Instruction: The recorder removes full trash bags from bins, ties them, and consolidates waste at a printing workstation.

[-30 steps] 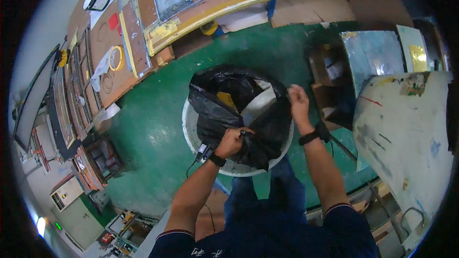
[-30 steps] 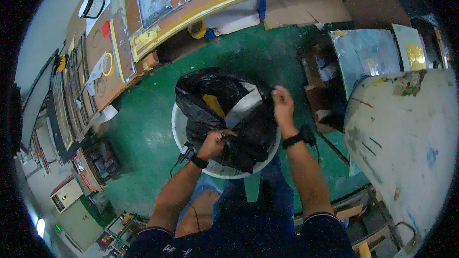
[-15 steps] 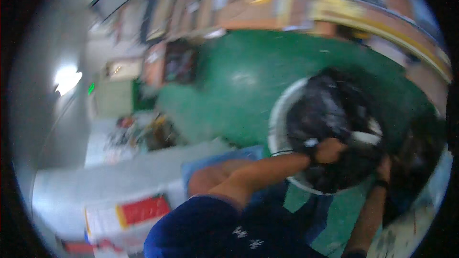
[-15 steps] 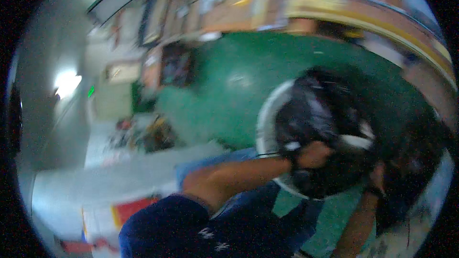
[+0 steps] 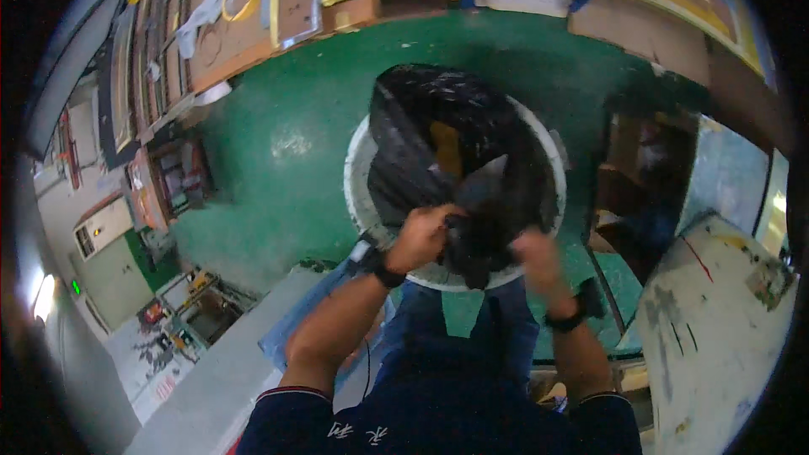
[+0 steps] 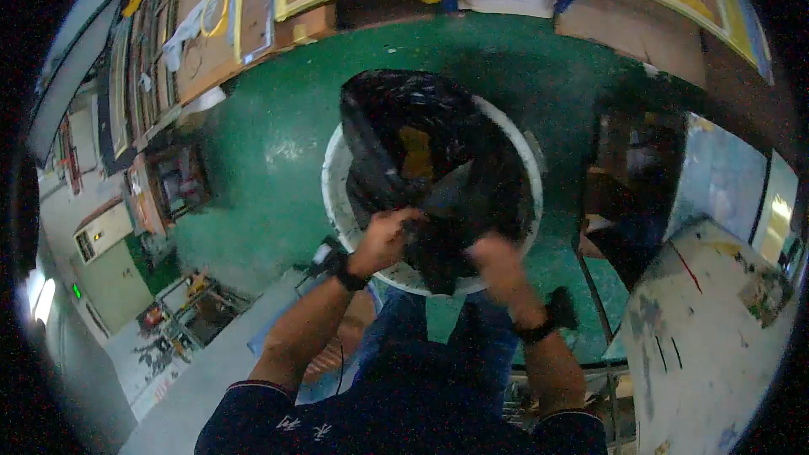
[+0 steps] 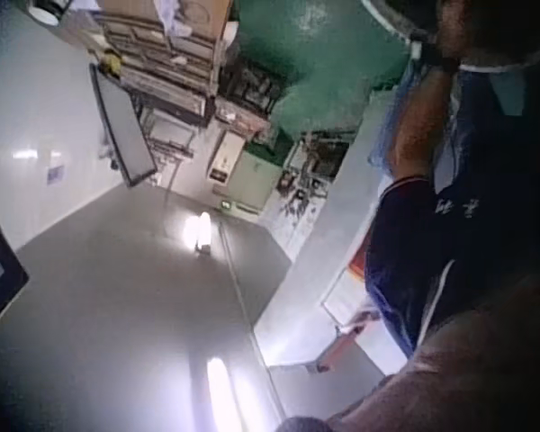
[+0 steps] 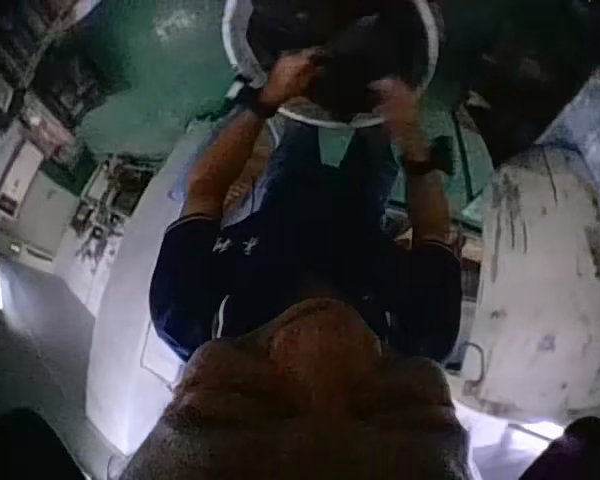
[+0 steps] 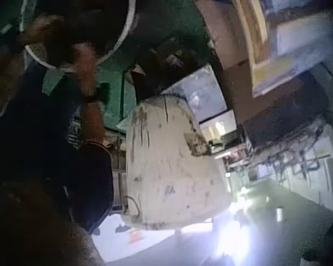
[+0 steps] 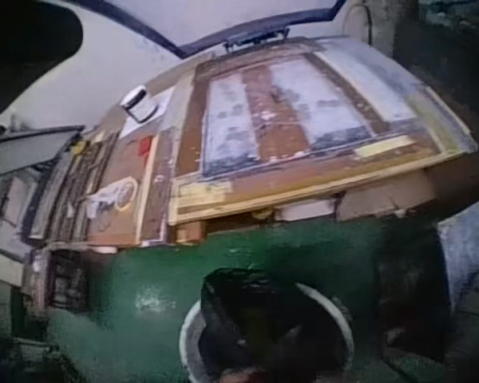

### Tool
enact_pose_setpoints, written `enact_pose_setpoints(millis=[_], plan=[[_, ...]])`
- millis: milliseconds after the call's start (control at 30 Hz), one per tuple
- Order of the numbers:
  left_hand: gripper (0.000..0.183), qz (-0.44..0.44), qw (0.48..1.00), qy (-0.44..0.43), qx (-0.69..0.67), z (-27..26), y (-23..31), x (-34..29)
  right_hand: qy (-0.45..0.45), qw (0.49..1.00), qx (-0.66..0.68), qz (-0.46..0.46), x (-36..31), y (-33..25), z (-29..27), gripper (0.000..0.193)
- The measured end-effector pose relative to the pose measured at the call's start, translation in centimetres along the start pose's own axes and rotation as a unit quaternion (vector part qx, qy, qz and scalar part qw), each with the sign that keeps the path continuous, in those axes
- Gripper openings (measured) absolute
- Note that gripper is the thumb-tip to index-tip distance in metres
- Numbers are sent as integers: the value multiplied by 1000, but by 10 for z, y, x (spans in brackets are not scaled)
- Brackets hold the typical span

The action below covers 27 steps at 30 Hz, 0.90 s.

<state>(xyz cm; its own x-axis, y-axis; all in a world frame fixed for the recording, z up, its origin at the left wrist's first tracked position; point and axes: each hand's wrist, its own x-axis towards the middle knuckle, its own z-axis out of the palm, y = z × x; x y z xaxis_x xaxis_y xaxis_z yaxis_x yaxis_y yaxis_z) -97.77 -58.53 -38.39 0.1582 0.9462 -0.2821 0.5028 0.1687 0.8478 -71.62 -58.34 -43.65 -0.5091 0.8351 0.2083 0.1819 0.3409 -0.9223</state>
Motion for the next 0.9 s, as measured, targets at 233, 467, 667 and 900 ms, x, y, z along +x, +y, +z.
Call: enact_pose_setpoints(millis=[233, 467, 667, 900], plan=[[56, 51, 995, -82, -15, -15, 33, 6, -133, 976, 94, 148, 51, -84, 40, 19], [27, 40, 997, -55, -25, -36, 20, -25, -91, 984, -33, 152, 56, -86, -4, 47], [33, 141, 985, -101, -1, -35, 67, -62, -74, 979, -187, -33, 25, -32, 103, 54], [32, 246, 953, -149, 95, -118, 134, -124, -42, 958, 199, 202, 43, -164, 94, 35]])
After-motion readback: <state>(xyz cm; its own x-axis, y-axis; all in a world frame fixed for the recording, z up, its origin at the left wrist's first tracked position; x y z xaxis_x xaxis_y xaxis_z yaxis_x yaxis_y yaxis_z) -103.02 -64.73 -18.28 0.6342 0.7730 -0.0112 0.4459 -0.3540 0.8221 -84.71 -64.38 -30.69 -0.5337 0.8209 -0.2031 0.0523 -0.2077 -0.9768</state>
